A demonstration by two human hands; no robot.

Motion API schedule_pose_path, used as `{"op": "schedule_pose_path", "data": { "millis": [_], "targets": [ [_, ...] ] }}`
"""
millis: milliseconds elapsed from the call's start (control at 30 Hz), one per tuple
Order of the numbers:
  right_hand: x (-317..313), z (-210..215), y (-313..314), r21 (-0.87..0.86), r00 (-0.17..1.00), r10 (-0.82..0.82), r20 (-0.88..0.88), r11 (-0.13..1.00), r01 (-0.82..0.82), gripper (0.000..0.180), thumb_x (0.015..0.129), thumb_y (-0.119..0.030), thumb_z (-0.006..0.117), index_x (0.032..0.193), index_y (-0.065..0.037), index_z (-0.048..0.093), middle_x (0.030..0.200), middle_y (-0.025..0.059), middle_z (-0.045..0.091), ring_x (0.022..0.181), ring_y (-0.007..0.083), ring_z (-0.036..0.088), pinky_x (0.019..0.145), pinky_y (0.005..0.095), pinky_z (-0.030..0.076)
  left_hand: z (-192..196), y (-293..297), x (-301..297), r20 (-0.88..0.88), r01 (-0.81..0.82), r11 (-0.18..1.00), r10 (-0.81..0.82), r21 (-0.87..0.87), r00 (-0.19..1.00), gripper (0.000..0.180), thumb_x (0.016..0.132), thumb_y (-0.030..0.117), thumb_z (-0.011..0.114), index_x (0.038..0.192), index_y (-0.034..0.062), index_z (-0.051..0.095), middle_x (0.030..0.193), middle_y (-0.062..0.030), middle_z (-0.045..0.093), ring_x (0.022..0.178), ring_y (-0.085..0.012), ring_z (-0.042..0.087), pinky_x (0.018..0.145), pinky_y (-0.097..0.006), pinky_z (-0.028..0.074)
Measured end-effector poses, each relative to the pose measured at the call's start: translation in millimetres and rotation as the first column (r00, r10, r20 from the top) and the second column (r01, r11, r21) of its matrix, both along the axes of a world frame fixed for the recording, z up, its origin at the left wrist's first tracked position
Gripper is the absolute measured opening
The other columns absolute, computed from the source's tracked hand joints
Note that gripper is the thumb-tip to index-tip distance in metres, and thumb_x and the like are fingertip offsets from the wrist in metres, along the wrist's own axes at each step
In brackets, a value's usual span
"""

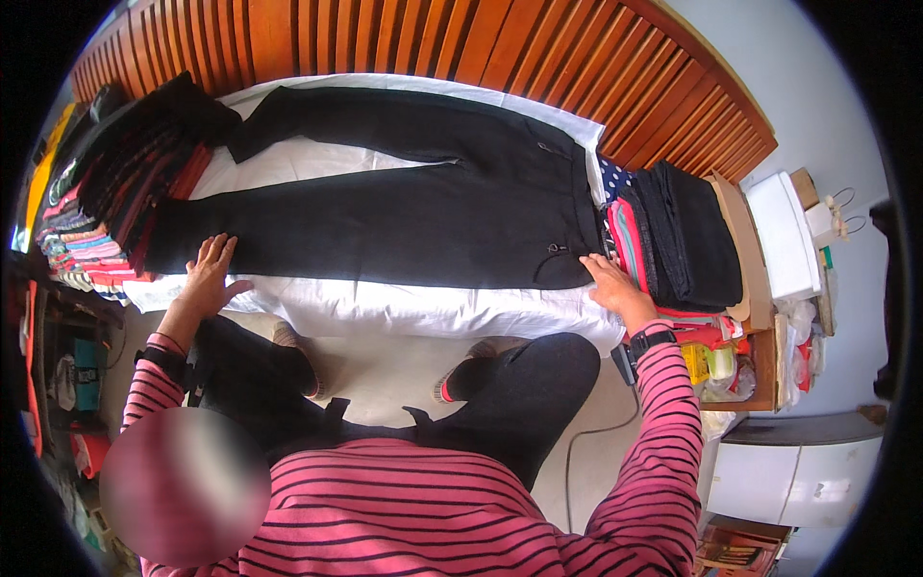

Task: The person folds a pair of black pants on a white sheet laid on the floor. They smooth the fabric, fold the legs together, fold the garment in half, and place it on a stack of folded clothes. The person repeats the process with another pair of black pants.

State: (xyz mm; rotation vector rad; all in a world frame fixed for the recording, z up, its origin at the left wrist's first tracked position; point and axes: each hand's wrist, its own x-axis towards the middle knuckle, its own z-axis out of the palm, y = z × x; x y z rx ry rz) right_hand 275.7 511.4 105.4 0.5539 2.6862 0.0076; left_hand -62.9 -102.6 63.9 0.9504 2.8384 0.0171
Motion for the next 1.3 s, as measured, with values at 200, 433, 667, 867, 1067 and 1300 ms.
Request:
{"op": "schedule_pose_path", "data": {
  "millis": [200,433,667,867,1067,1300],
  "targets": [
    [6.8,-37.1,7.4,0.469,0.923,0.38,-0.062,0.827,-0.309,0.048,0.089,-0.015,0.057,0.134,-0.002,0.048,0.12,0.0192,0.059,0.107,0.0315,0.061,0.101,0.0486,0.046,-11.0,-3.3,-11.9,-0.152,0.156,0.983,-0.169,-0.094,0.974,0.064,0.081,0.012,0.063,0.139,-0.0038,0.041,0.14,-0.0191,0.046,0.129,-0.0373,0.045,0.095,-0.05,0.048],
    [1.8,-61.8,13.2,0.62,0.927,0.374,-0.036,0.736,-0.272,0.042,0.09,-0.012,0.053,0.129,0.002,0.051,0.11,0.0251,0.064,0.096,0.033,0.067,0.082,0.0402,0.056,-29.5,-1.9,-26.9,-0.267,0.105,0.965,-0.169,-0.239,0.949,0.055,0.085,0.003,0.055,0.137,-0.0077,0.041,0.142,-0.0216,0.044,0.129,-0.0356,0.046,0.093,-0.045,0.052],
    [42.4,-52.6,2.3,0.51,0.918,0.396,-0.023,0.794,-0.33,0.048,0.086,-0.008,0.056,0.132,0.004,0.048,0.119,0.027,0.06,0.1,0.0357,0.065,0.085,0.0409,0.055,-24.8,-22.6,-25.4,-0.212,0.082,0.953,-0.148,-0.292,0.966,0.053,0.088,0.005,0.052,0.14,-0.0032,0.042,0.147,-0.0178,0.043,0.136,-0.0309,0.042,0.099,-0.047,0.045],
    [50.4,-39.9,-10.6,0.442,0.895,0.421,-0.147,0.838,-0.321,0.043,0.086,-0.007,0.055,0.128,0.003,0.052,0.119,0.0246,0.061,0.104,0.0378,0.062,0.09,0.0434,0.052,-4.3,-16.3,-6.1,-0.211,0.07,0.896,-0.179,-0.439,0.961,0.059,0.084,0.005,0.058,0.14,-0.0022,0.042,0.147,-0.0197,0.043,0.136,-0.0321,0.041,0.099,-0.05,0.043],
    [5.3,6.7,-15.2,0.156,0.952,0.21,-0.223,0.972,-0.178,0.029,0.083,-0.006,0.057,0.112,-0.004,0.059,0.106,0.016,0.065,0.103,0.0339,0.062,0.087,0.0469,0.052,46.1,65.2,-0.3,0.0,0.154,0.87,-0.174,-0.468,0.985,0.016,0.085,0.012,0.063,0.096,0.004,0.071,0.117,-0.0141,0.06,0.112,-0.0265,0.059,0.087,-0.044,0.051],
    [-90.7,-5.4,-59.4,-0.077,0.955,0.245,-0.166,0.962,-0.26,0.051,0.088,-0.014,0.065,0.137,-0.013,0.05,0.126,0.0151,0.054,0.12,0.0338,0.053,0.099,0.0459,0.047,11.3,234.7,55.9,-0.016,0.532,0.803,-0.548,0.267,0.836,0.06,0.092,0.037,0.066,0.139,0.0043,0.048,0.143,-0.017,0.048,0.133,-0.0341,0.045,0.108,-0.044,0.039]
  ]
}}
